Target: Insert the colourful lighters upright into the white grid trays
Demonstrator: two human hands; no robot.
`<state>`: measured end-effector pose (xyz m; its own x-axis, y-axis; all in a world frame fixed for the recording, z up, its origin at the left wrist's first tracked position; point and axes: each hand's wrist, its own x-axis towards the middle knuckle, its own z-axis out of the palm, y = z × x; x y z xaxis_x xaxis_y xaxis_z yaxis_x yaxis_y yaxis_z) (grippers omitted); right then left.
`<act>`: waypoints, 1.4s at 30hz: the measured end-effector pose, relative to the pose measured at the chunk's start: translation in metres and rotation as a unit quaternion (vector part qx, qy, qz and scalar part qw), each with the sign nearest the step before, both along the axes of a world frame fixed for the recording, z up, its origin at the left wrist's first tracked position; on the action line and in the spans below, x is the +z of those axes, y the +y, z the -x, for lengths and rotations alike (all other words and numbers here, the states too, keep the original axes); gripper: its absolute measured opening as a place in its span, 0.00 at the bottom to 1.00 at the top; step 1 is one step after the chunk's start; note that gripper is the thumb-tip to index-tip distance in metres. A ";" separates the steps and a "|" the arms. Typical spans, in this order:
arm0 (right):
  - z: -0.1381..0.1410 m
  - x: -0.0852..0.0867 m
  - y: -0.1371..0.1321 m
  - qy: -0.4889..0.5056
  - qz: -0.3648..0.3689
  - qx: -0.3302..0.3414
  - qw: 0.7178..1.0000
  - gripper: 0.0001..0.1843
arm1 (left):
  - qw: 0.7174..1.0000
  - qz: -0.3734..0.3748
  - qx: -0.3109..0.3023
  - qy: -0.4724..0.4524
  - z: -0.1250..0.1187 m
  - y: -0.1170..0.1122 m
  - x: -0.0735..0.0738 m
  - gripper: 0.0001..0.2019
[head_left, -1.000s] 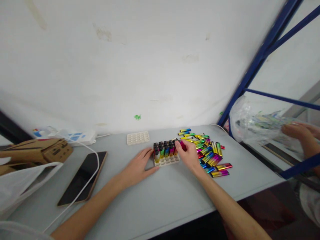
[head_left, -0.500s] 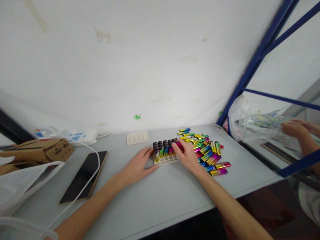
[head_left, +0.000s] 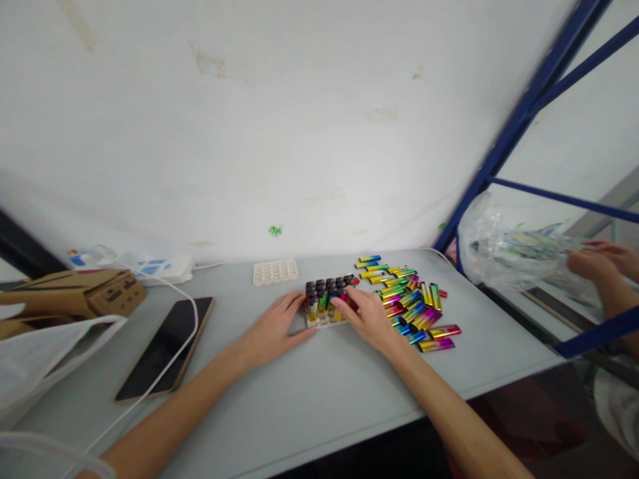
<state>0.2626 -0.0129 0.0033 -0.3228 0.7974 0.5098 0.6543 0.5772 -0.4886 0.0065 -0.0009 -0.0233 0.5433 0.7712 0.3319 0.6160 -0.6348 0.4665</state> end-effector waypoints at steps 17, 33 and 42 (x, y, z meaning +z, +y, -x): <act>0.008 -0.005 0.000 -0.100 0.009 0.044 0.994 0.15 | 1.000 -0.014 0.002 0.004 0.001 0.002 -0.001 0.30; 0.009 0.012 -0.003 -0.183 0.057 0.027 0.981 0.14 | 1.000 -0.009 0.001 0.008 0.000 0.002 -0.002 0.31; 0.016 0.012 -0.008 -0.221 0.067 -0.036 0.972 0.22 | 1.000 -0.023 0.001 0.018 0.002 0.005 -0.004 0.31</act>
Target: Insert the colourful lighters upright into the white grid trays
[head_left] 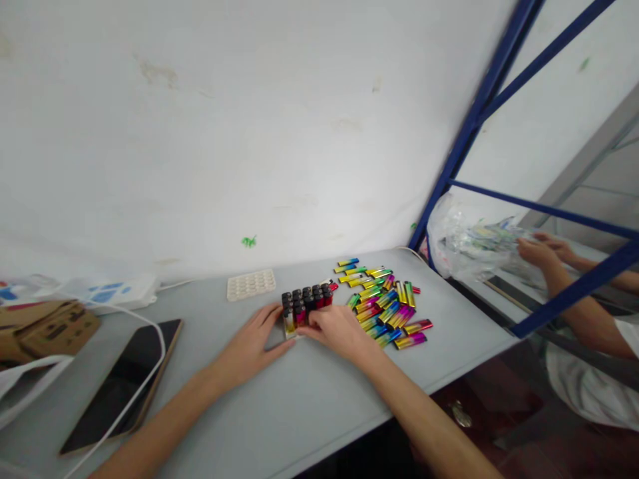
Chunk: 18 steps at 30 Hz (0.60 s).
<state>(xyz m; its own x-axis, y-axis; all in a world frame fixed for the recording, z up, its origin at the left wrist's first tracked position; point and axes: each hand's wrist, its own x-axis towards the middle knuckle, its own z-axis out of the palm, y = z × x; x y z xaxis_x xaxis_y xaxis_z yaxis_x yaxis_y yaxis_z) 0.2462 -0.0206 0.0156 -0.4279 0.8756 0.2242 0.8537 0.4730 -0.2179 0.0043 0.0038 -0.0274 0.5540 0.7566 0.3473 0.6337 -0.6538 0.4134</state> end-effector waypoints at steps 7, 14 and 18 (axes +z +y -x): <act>-0.101 0.000 0.037 0.179 -0.107 -0.065 0.976 0.18 | 1.000 -0.005 0.009 0.013 0.002 0.002 -0.003 0.32; -0.146 -0.008 0.134 0.098 -0.041 -0.065 0.992 0.16 | 1.000 -0.011 0.006 0.006 0.002 0.000 0.001 0.31; -0.131 -0.025 0.160 0.077 -0.011 -0.070 0.995 0.16 | 1.000 -0.006 0.010 0.012 0.001 -0.002 0.003 0.31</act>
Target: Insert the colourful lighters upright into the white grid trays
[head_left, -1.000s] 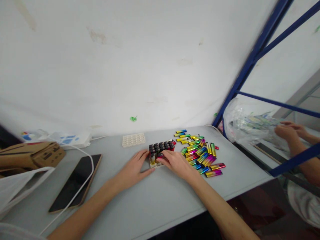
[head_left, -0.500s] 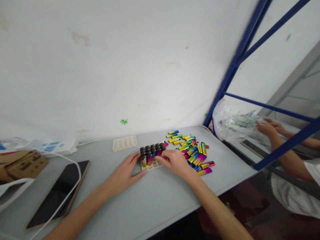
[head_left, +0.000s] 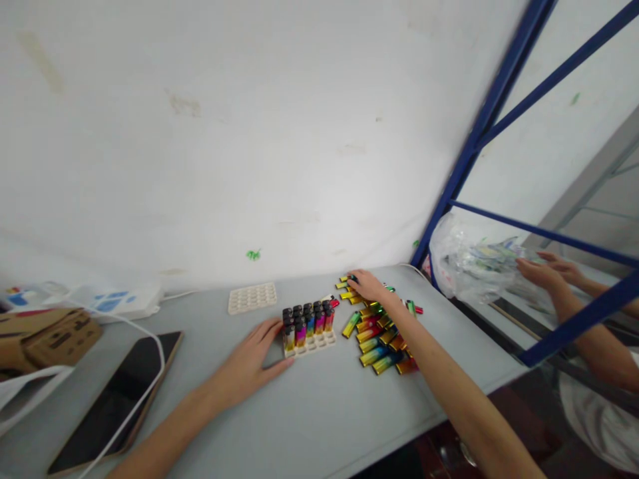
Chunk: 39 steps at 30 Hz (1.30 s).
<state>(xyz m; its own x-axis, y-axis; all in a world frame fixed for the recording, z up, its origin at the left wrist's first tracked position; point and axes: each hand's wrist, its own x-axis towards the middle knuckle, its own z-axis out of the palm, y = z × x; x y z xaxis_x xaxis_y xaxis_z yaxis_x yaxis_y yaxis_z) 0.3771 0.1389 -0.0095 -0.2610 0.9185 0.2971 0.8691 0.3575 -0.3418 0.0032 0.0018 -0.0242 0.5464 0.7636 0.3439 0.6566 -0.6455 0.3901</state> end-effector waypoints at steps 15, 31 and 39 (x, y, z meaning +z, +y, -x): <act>-0.002 0.024 -0.022 -0.012 0.092 0.117 0.989 0.11 | 1.000 -0.006 -0.001 -0.001 0.001 0.001 -0.003 0.31; 0.047 0.048 -0.081 0.439 0.077 0.051 0.894 0.21 | 1.000 -0.001 0.006 0.001 0.000 -0.002 0.002 0.31; 0.078 0.037 -0.100 0.613 0.149 0.076 0.772 0.27 | 1.000 0.010 0.007 -0.004 -0.001 -0.002 0.001 0.32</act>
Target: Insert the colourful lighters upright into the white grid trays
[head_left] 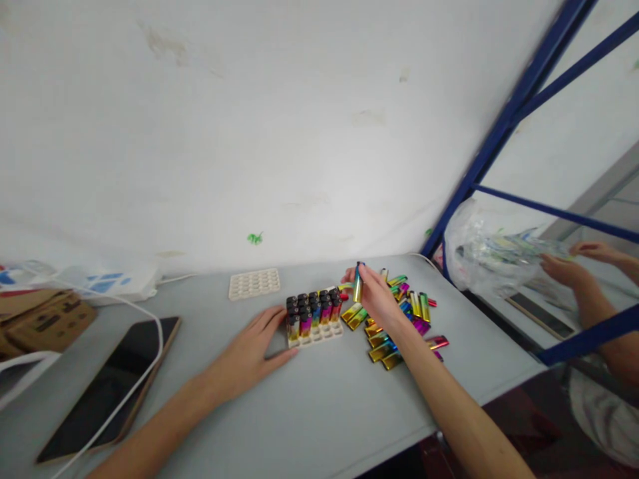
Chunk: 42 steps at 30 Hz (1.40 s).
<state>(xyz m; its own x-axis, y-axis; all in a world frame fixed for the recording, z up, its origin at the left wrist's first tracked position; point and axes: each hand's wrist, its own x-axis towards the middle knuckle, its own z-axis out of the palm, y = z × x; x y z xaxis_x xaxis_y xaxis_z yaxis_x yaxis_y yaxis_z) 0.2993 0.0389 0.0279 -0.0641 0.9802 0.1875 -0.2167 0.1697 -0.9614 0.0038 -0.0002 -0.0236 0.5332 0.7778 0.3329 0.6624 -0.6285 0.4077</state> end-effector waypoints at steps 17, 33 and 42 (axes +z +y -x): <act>0.012 -0.024 -0.014 -0.187 -0.048 -0.076 0.978 0.30 | 1.000 0.018 -0.004 0.014 -0.003 -0.001 0.005 0.31; 0.018 0.003 -0.042 -0.382 -0.204 -0.002 0.902 0.21 | 1.000 0.009 -0.016 0.018 -0.002 -0.001 0.003 0.32; 0.021 -0.013 -0.042 -0.530 -0.315 -0.002 0.788 0.26 | 1.000 0.011 -0.017 0.014 -0.003 -0.002 0.006 0.31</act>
